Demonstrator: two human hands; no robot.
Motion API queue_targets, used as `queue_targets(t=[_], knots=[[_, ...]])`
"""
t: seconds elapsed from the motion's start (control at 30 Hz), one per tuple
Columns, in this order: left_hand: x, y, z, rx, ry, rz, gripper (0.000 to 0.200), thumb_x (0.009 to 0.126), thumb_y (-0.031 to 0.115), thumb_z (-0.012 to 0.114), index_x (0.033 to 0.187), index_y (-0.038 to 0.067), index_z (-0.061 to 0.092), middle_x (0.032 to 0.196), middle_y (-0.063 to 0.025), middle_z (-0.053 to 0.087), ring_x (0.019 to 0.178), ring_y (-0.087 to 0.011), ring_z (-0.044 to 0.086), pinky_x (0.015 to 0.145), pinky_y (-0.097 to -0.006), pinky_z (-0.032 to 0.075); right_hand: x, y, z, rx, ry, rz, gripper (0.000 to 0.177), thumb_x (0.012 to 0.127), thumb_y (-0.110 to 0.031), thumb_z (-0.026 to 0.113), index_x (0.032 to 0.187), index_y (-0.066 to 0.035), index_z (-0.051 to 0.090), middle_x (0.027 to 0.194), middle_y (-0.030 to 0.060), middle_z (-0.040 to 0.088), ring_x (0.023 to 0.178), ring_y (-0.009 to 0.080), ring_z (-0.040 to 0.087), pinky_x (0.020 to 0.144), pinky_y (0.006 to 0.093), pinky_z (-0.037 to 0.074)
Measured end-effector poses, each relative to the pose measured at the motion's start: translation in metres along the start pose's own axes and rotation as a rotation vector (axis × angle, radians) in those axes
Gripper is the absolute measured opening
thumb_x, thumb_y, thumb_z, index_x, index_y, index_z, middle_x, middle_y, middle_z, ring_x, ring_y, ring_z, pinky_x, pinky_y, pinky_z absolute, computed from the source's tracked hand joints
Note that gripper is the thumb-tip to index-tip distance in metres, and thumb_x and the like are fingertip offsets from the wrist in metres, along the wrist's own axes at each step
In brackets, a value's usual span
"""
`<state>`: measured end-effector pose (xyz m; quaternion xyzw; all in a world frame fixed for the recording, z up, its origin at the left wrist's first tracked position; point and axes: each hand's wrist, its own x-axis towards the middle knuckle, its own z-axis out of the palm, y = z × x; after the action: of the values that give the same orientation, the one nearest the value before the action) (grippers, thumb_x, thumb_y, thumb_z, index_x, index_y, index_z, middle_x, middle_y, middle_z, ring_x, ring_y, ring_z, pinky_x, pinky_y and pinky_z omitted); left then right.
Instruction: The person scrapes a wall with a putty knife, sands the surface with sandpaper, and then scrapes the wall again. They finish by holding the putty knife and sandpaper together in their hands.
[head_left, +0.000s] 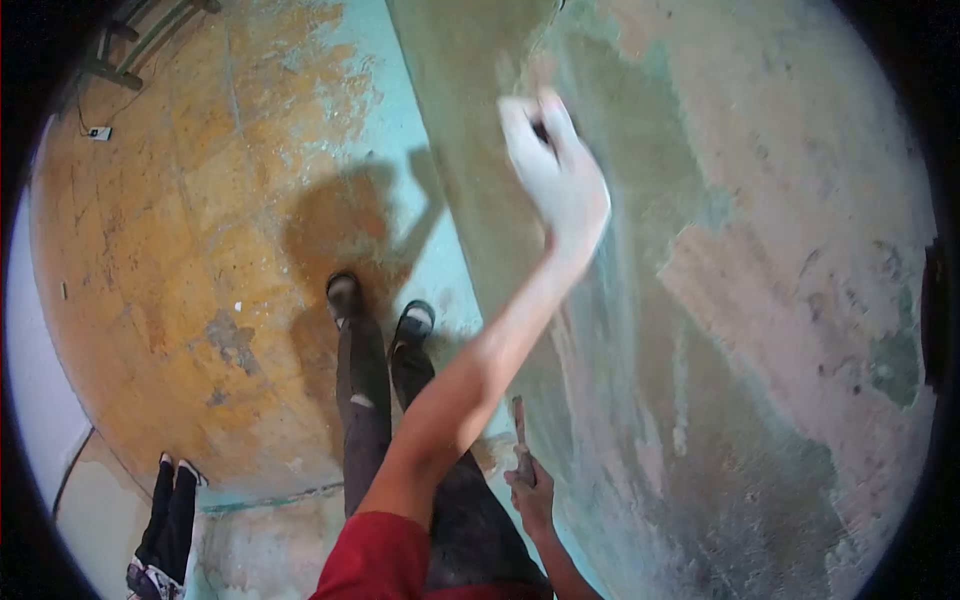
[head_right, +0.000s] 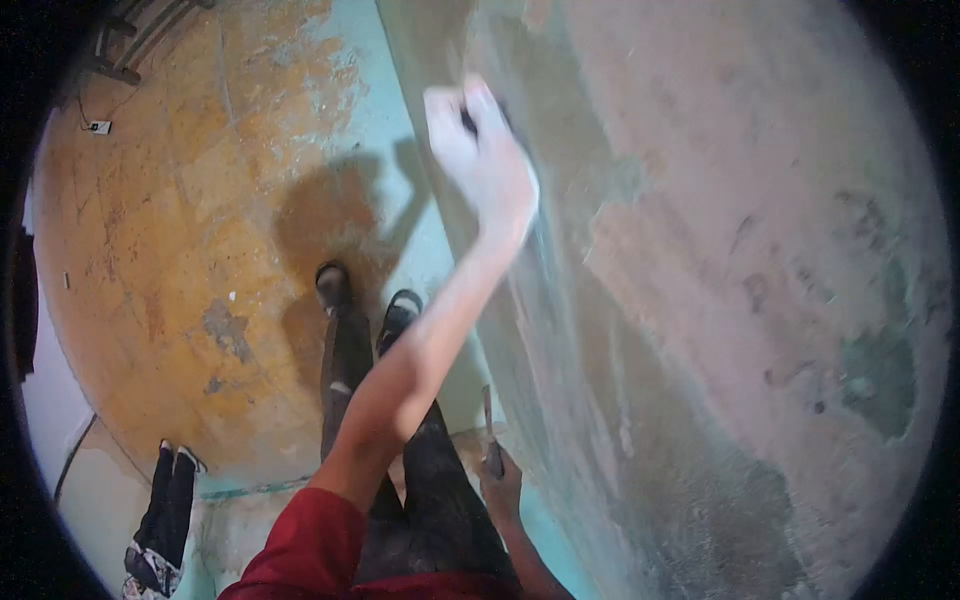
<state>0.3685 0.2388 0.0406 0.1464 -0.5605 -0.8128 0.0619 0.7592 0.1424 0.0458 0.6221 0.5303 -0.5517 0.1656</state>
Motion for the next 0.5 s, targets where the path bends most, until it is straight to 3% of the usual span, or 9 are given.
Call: queue_targets(t=[0.07, 0.1, 0.17, 0.23, 0.3, 0.33, 0.4, 0.47, 0.5], knots=[[0.000, 0.000, 0.004, 0.037, 0.118, 0.015, 0.028, 0.105, 0.017, 0.051, 0.083, 0.005, 0.039, 0.079, -0.0045, 0.036, 0.074, -0.0132, 0.037, 0.069, -0.0328, 0.038, 0.015, 0.023, -0.004, -0.033, -0.006, -0.044, 0.027, 0.086, -0.014, 0.067, 0.109, -0.001, 0.063, 0.066, -0.0061, 0.048, 0.047, 0.0039, 0.040, 0.041, 0.0228, 0.032], [-0.047, 0.015, -0.005, -0.039, 0.060, -0.132, 0.025, 0.105, 0.015, 0.051, 0.084, 0.005, 0.041, 0.080, -0.0044, 0.038, 0.075, -0.0137, 0.037, 0.070, -0.0336, 0.038, 0.015, 0.023, 0.002, -0.027, -0.006, -0.059, 0.027, 0.086, -0.014, 0.067, 0.109, -0.001, 0.063, 0.066, -0.0061, 0.048, 0.047, 0.0039, 0.040, 0.041, 0.0228, 0.032], [-0.119, 0.007, -0.026, -0.036, -0.014, 0.140, 0.021, 0.103, 0.011, 0.050, 0.085, 0.006, 0.042, 0.080, -0.0018, 0.040, 0.075, -0.0124, 0.038, 0.069, -0.0327, 0.038, 0.006, 0.026, 0.010, 0.086, 0.129, 0.081, 0.030, 0.086, -0.012, 0.066, 0.114, -0.001, 0.061, 0.066, -0.0056, 0.048, 0.046, 0.0039, 0.040, 0.041, 0.0224, 0.031], [-0.078, 0.006, -0.016, -0.011, 0.024, -0.032, 0.023, 0.103, 0.012, 0.049, 0.083, 0.005, 0.040, 0.080, -0.0021, 0.041, 0.075, -0.0124, 0.040, 0.070, -0.0325, 0.039, -0.010, 0.010, -0.002, 0.015, 0.035, 0.078, 0.021, 0.085, -0.008, 0.067, 0.104, -0.002, 0.062, 0.065, -0.0043, 0.049, 0.045, 0.0039, 0.039, 0.039, 0.0227, 0.030], [0.024, 0.013, 0.013, -0.106, 0.072, -0.016, 0.023, 0.104, 0.013, 0.049, 0.084, 0.005, 0.041, 0.080, -0.0023, 0.041, 0.074, -0.0132, 0.040, 0.071, -0.0334, 0.040, -0.011, 0.011, -0.009, 0.013, 0.068, 0.043, 0.025, 0.085, -0.012, 0.066, 0.108, -0.001, 0.064, 0.069, -0.0067, 0.047, 0.050, 0.0037, 0.039, 0.046, 0.0236, 0.032], [0.039, 0.011, 0.017, -0.104, 0.072, -0.020, 0.023, 0.104, 0.013, 0.049, 0.084, 0.005, 0.041, 0.080, -0.0023, 0.041, 0.074, -0.0132, 0.040, 0.071, -0.0334, 0.040, -0.006, 0.009, -0.012, 0.013, 0.069, 0.047, 0.025, 0.085, -0.012, 0.066, 0.108, -0.001, 0.064, 0.069, -0.0067, 0.047, 0.050, 0.0037, 0.039, 0.046, 0.0236, 0.032], [0.047, 0.009, 0.016, -0.008, 0.097, 0.120, 0.017, 0.103, 0.013, 0.050, 0.090, 0.003, 0.047, 0.082, -0.0032, 0.044, 0.078, -0.0139, 0.044, 0.074, -0.0338, 0.042, 0.000, 0.007, -0.012, 0.049, 0.061, 0.014, 0.014, 0.083, -0.006, 0.066, 0.094, -0.006, 0.058, 0.066, -0.0050, 0.048, 0.045, 0.0032, 0.040, 0.039, 0.0224, 0.030], [-0.042, 0.002, -0.006, 0.038, 0.006, 0.038, 0.013, 0.102, 0.012, 0.051, 0.097, 0.000, 0.051, 0.085, -0.0058, 0.049, 0.082, -0.0150, 0.046, 0.078, -0.0345, 0.043, 0.012, 0.026, -0.013, -0.025, 0.054, -0.069, 0.014, 0.084, -0.006, 0.067, 0.094, -0.005, 0.058, 0.067, -0.0049, 0.048, 0.046, 0.0032, 0.040, 0.039, 0.0225, 0.030], [-0.066, 0.008, -0.028, 0.289, 0.036, 0.436, 0.028, 0.103, 0.017, 0.051, 0.081, 0.006, 0.039, 0.072, -0.0031, 0.039, 0.067, -0.0131, 0.041, 0.064, -0.0354, 0.039, 0.017, 0.036, -0.012, -0.103, 0.045, -0.145, 0.013, 0.084, -0.006, 0.067, 0.094, -0.005, 0.059, 0.068, -0.0048, 0.049, 0.046, 0.0032, 0.040, 0.039, 0.0225, 0.031]])
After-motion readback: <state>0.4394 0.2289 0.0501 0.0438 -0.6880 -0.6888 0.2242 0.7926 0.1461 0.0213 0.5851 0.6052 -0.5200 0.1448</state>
